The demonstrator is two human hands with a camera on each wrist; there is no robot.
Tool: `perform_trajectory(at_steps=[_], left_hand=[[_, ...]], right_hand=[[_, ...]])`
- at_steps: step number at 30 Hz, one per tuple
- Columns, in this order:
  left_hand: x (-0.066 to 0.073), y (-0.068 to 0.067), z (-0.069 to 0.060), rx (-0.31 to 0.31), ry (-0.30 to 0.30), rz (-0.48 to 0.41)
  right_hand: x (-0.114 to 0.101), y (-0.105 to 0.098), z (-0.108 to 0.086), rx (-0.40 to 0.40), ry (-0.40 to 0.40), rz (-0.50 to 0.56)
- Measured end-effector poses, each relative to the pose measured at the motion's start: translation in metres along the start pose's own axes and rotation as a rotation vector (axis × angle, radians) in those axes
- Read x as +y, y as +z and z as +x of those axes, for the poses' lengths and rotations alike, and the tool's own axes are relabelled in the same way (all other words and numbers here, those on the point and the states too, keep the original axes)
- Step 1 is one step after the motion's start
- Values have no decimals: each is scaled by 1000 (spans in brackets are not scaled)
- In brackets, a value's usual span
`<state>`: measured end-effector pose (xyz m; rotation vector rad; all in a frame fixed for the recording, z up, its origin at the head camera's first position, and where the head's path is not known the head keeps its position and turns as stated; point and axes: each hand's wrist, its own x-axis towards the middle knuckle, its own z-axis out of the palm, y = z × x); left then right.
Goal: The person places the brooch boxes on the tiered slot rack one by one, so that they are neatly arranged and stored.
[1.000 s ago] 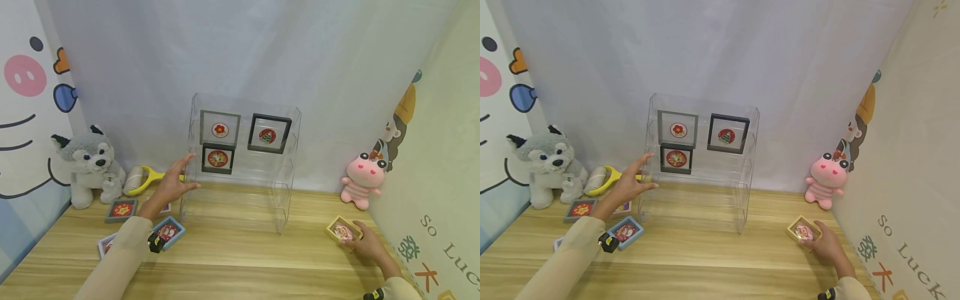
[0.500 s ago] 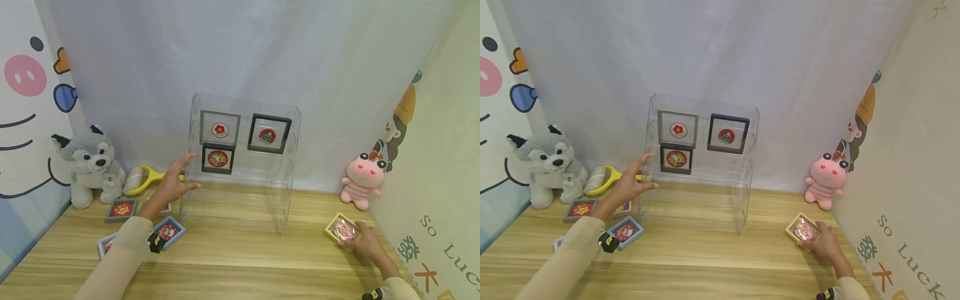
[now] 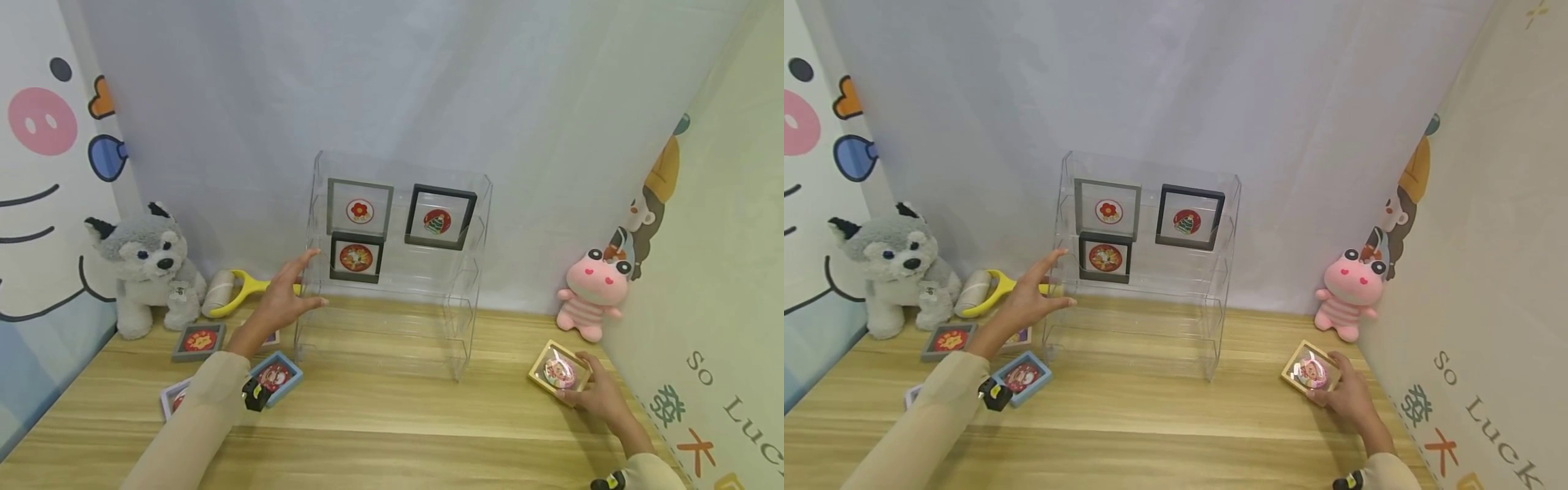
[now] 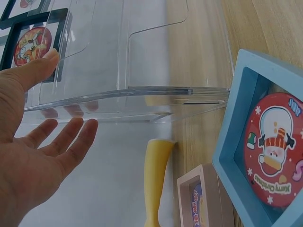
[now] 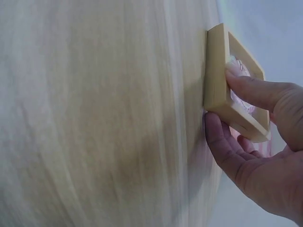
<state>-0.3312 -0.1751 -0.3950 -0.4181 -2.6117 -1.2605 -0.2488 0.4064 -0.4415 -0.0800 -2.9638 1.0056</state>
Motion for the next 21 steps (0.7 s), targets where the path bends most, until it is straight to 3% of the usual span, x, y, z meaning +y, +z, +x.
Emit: perform_trajectory(at_steps=[14, 21], left_hand=[[1, 0, 0, -5, 8, -15], [1, -1, 0, -4, 3, -15]], right_hand=[[-2, 2, -1, 106, -44, 23], [-17, -5, 2, 128, -93, 75]])
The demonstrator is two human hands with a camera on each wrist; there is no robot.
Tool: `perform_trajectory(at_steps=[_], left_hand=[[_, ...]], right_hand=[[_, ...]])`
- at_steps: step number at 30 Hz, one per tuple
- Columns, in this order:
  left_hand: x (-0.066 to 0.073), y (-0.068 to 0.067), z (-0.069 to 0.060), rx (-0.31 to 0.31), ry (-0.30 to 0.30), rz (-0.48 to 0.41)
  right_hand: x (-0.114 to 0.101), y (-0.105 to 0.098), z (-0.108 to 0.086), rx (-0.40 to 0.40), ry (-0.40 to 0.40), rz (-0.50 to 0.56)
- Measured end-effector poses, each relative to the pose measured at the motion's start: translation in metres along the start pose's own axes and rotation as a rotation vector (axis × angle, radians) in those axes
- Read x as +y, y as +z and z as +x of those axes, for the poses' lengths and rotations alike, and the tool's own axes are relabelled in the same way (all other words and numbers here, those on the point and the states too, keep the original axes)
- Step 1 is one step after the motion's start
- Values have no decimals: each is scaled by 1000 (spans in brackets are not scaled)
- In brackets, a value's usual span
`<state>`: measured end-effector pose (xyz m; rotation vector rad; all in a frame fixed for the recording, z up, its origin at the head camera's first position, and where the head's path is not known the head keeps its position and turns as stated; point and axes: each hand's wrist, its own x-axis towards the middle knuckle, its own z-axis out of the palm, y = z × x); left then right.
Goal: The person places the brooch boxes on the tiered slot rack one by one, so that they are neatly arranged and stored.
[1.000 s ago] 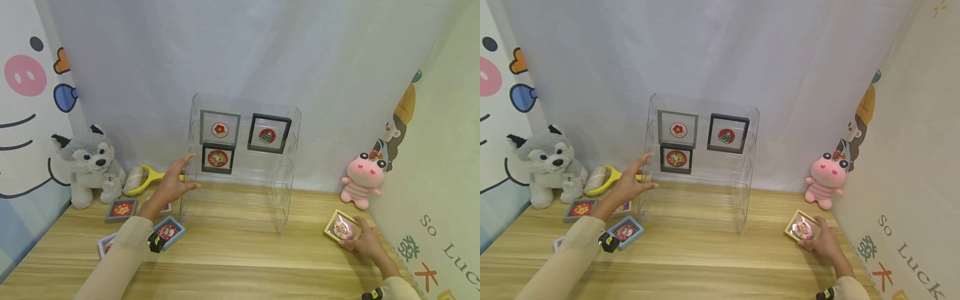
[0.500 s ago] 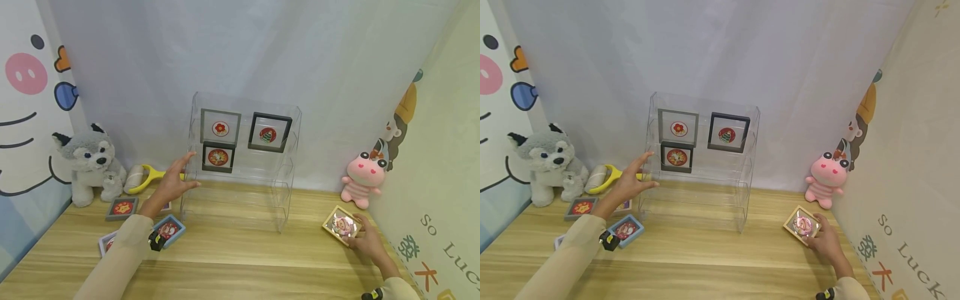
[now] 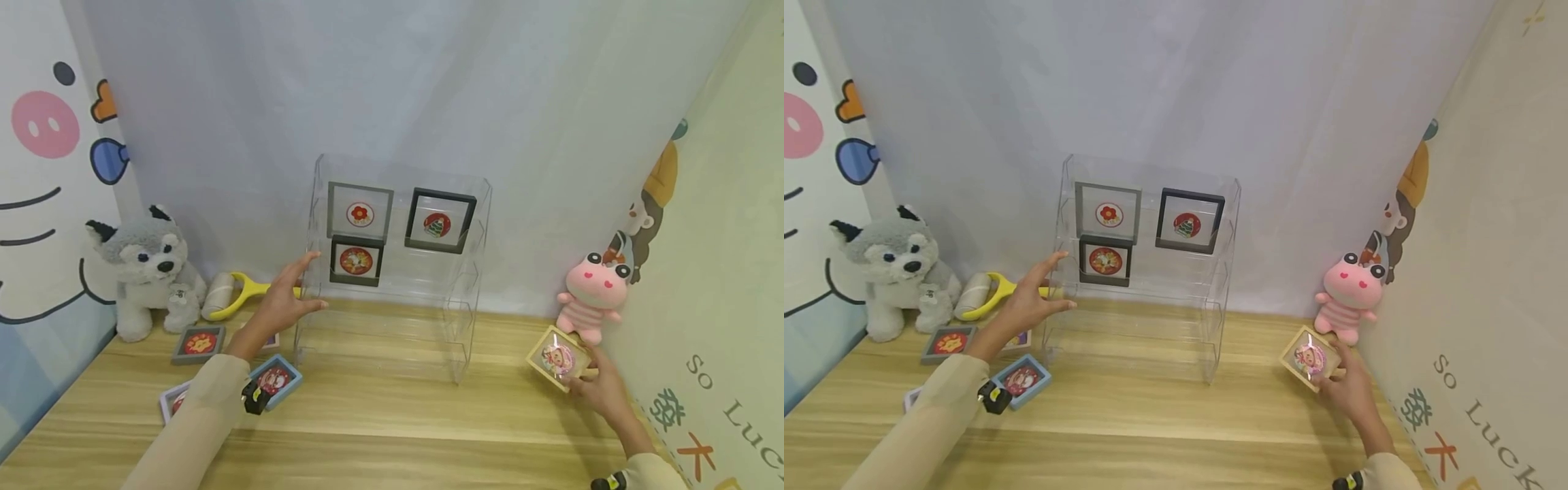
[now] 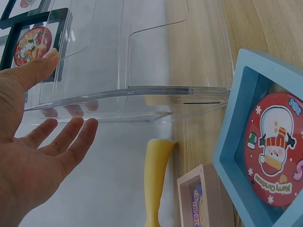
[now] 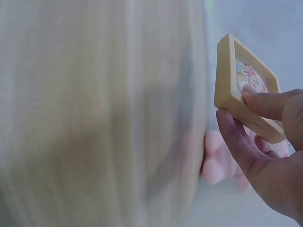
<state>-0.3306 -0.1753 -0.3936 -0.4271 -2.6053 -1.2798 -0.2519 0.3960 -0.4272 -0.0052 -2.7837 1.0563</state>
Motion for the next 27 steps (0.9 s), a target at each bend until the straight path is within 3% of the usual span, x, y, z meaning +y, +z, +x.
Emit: perform_trajectory(at_steps=[8, 16, 21, 27], left_hand=[[1, -1, 0, 1, 3, 3], [1, 0, -2, 4, 8, 6], [1, 0, -2, 2, 0, 6], [2, 0, -1, 8, 1, 4]], right_hand=[[-36, -11, 11, 101, -188, 66], [-77, -19, 25, 178, -304, 57], [-106, -22, 33, 186, -348, 80], [-140, -21, 46, 209, -420, 21]])
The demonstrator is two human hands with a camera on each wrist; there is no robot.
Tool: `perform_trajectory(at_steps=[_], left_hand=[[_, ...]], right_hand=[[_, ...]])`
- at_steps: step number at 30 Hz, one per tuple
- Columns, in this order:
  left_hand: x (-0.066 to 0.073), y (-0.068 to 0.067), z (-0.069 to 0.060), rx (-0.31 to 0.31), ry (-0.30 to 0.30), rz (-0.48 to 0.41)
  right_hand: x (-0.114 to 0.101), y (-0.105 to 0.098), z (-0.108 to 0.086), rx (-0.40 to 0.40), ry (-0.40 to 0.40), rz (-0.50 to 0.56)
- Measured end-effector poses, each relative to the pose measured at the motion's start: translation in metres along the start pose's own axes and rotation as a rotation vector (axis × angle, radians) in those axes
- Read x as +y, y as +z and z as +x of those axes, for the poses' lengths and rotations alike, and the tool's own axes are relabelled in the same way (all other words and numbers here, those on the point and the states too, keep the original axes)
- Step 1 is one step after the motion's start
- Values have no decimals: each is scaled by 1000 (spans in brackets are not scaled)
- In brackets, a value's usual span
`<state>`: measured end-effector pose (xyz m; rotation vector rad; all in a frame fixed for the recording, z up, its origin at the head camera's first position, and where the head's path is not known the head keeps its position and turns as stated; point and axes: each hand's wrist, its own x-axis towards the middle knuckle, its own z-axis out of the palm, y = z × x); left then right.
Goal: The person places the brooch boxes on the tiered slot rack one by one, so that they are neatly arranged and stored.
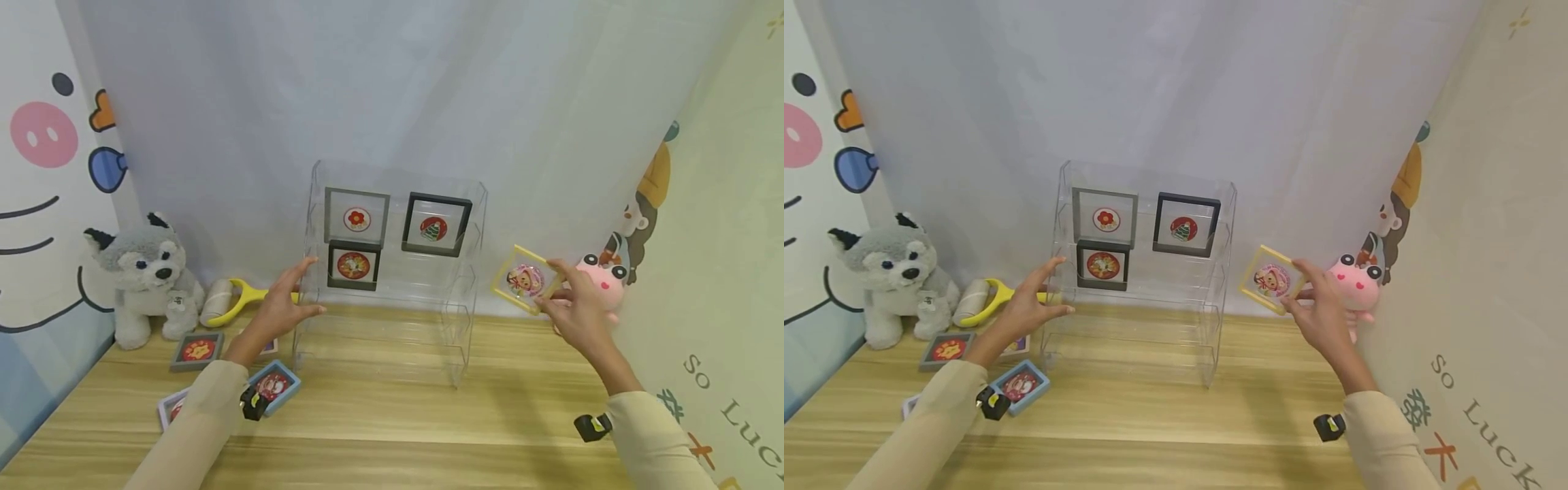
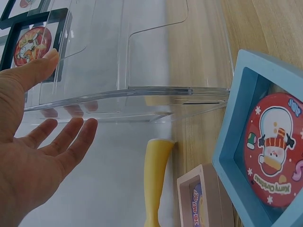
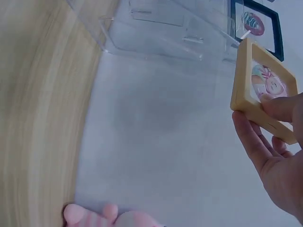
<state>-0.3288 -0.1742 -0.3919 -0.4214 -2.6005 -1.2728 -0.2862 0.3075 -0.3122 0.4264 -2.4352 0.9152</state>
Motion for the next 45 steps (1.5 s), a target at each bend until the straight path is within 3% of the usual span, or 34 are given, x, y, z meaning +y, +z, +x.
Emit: perform_trajectory(at_steps=[12, 16, 27, 36, 45], left_hand=[[-4, 0, -1, 4, -10, 3], [-3, 0, 1, 4, 3, 2], [-2, 1, 3, 9, 31, -15], [-1, -1, 4, 8, 16, -10], [-6, 1, 2, 9, 22, -26]], right_hand=[[-47, 32, 52, -25, -187, 15], [-58, 46, 62, -57, -201, 9], [-68, 79, 76, -103, -262, -21], [-68, 96, 82, -114, -309, -61], [-61, 108, 78, -184, -294, -140]])
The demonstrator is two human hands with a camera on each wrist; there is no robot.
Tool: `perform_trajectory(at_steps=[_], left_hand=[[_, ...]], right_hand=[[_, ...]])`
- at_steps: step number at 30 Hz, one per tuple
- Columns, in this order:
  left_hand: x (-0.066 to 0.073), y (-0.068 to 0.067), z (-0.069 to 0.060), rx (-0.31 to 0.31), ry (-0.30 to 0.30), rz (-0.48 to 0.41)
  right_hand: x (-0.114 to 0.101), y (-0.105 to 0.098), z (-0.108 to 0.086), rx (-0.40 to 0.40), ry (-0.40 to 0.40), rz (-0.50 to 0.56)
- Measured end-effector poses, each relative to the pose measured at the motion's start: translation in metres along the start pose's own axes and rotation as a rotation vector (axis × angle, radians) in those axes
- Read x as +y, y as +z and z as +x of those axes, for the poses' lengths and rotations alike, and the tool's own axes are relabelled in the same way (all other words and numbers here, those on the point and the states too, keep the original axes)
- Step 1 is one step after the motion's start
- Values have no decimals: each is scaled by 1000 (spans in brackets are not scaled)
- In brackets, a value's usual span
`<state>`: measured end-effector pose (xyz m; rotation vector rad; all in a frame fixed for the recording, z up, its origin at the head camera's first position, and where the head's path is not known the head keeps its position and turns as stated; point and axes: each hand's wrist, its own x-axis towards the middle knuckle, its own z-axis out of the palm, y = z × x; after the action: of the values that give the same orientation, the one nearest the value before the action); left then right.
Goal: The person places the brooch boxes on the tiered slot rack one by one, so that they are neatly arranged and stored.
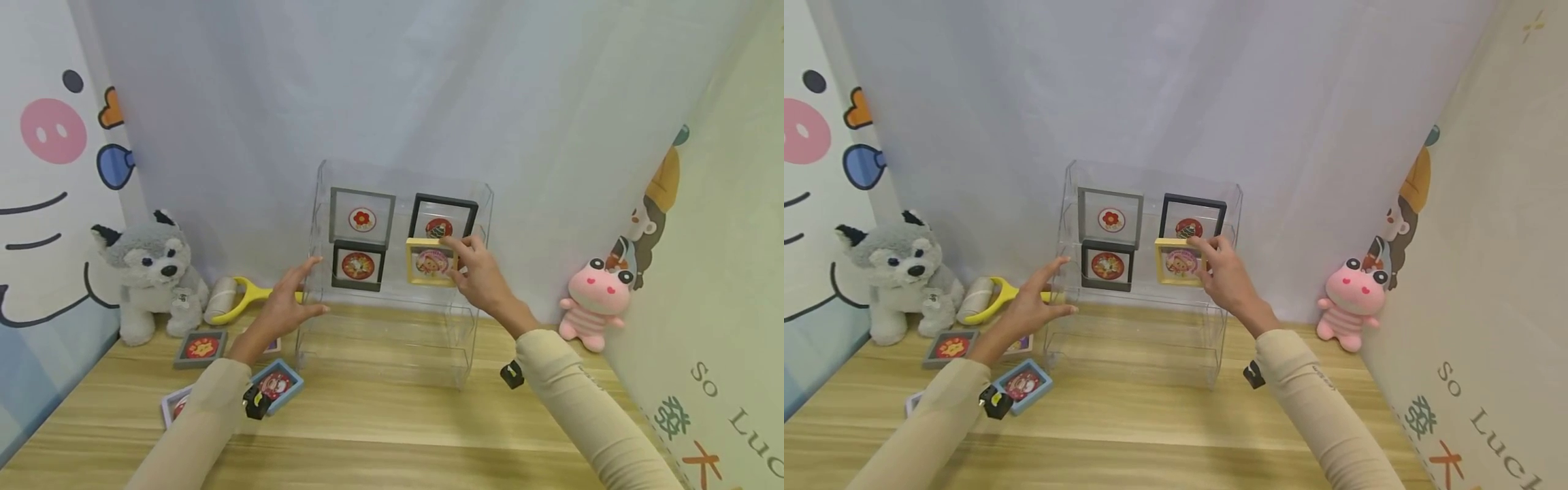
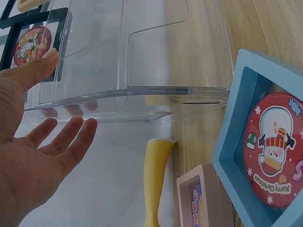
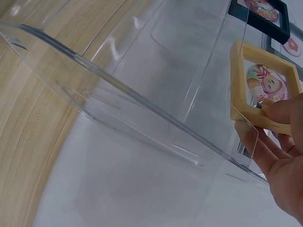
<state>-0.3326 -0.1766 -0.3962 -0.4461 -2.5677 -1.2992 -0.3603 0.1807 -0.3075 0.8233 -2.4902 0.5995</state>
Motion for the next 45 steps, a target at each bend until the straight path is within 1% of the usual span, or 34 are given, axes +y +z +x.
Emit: perform_trajectory(at_steps=[10, 16, 20, 25, 34, 40, 45], left_hand=[[1, 1, 0, 6, 7, 2], [1, 2, -1, 8, 1, 7], [1, 2, -1, 5, 0, 6], [2, 1, 0, 0, -8, 8], [4, 0, -1, -7, -14, 0], [3, 1, -1, -4, -16, 6], [3, 1, -1, -1, -16, 10]], right_hand=[[-3, 6, 1, -49, 1, -14], [-2, 9, 2, -21, -11, -37], [-2, 10, 2, -4, 6, -44], [-3, 7, 0, 4, 45, -48], [-4, 1, -4, 19, 68, -70], [-4, -2, -4, 1, 83, -72], [-4, -6, -4, -29, 102, -58]])
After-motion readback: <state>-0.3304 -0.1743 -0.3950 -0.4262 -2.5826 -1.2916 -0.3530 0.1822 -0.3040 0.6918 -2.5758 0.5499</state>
